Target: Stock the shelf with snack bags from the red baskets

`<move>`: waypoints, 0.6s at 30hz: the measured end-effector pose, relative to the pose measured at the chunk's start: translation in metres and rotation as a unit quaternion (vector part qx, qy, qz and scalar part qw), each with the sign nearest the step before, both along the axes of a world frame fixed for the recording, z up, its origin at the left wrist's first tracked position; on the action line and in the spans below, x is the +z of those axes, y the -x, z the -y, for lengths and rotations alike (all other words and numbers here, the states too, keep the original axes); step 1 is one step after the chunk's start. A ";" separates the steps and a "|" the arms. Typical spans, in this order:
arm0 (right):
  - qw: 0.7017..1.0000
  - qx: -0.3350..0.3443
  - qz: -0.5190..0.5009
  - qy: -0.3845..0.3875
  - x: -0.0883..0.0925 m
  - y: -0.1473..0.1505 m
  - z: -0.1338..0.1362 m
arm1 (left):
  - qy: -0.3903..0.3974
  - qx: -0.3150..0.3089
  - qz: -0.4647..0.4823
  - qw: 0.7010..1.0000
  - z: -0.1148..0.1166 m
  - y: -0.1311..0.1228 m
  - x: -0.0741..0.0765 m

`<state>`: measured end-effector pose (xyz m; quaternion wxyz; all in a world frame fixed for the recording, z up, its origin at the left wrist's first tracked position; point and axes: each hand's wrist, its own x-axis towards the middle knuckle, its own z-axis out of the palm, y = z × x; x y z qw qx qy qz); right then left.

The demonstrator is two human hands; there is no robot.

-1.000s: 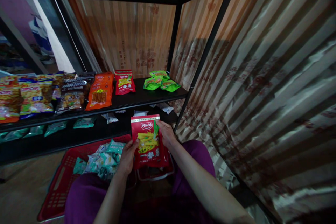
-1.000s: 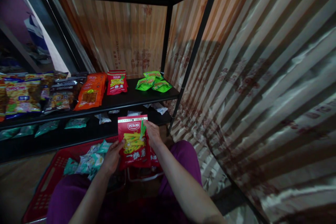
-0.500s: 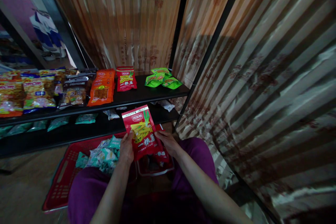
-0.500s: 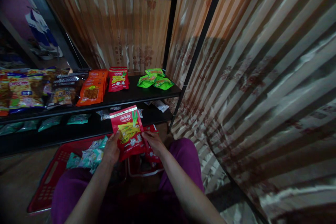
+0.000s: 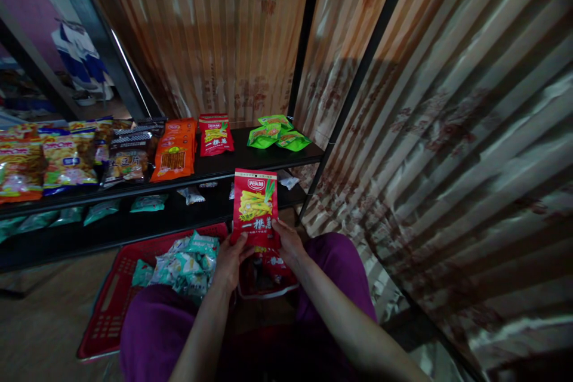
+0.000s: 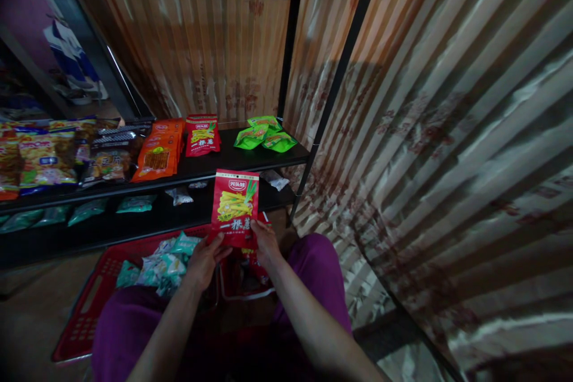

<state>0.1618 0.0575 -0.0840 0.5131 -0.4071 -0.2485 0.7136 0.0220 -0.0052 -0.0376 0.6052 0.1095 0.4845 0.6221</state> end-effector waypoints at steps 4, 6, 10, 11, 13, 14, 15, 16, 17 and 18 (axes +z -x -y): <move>1.000 0.005 -0.019 0.014 0.010 0.002 0.003 | 0.017 0.078 0.019 0.997 -0.002 -0.009 -0.005; 0.999 0.036 -0.025 0.023 0.016 0.000 0.003 | 0.018 0.083 0.023 0.996 -0.003 -0.010 -0.005; 0.996 0.077 -0.041 0.036 0.022 -0.002 0.002 | -0.011 0.072 0.008 0.997 0.000 -0.011 -0.005; 0.996 0.071 -0.044 0.033 0.022 -0.002 0.002 | -0.017 0.074 0.002 0.997 0.001 -0.012 -0.005; 0.998 0.047 -0.043 0.022 0.024 0.000 0.001 | -0.019 0.088 -0.009 0.996 0.002 -0.013 -0.005; 0.999 0.034 -0.038 0.015 0.024 0.002 0.001 | -0.016 0.095 -0.015 0.995 0.002 -0.014 -0.005; 0.999 0.022 -0.029 0.006 0.025 0.004 0.001 | -0.013 0.101 -0.022 0.995 0.003 -0.014 -0.005; 1.000 0.012 -0.018 -0.005 0.026 0.006 0.000 | -0.010 0.110 -0.029 0.993 0.003 -0.014 -0.005; 1.000 0.005 -0.007 -0.016 0.027 0.008 0.000 | -0.009 0.121 -0.043 0.992 0.002 -0.014 -0.005; 1.000 0.000 0.004 -0.026 0.027 0.010 0.000 | -0.010 0.132 -0.054 0.990 0.002 -0.014 -0.005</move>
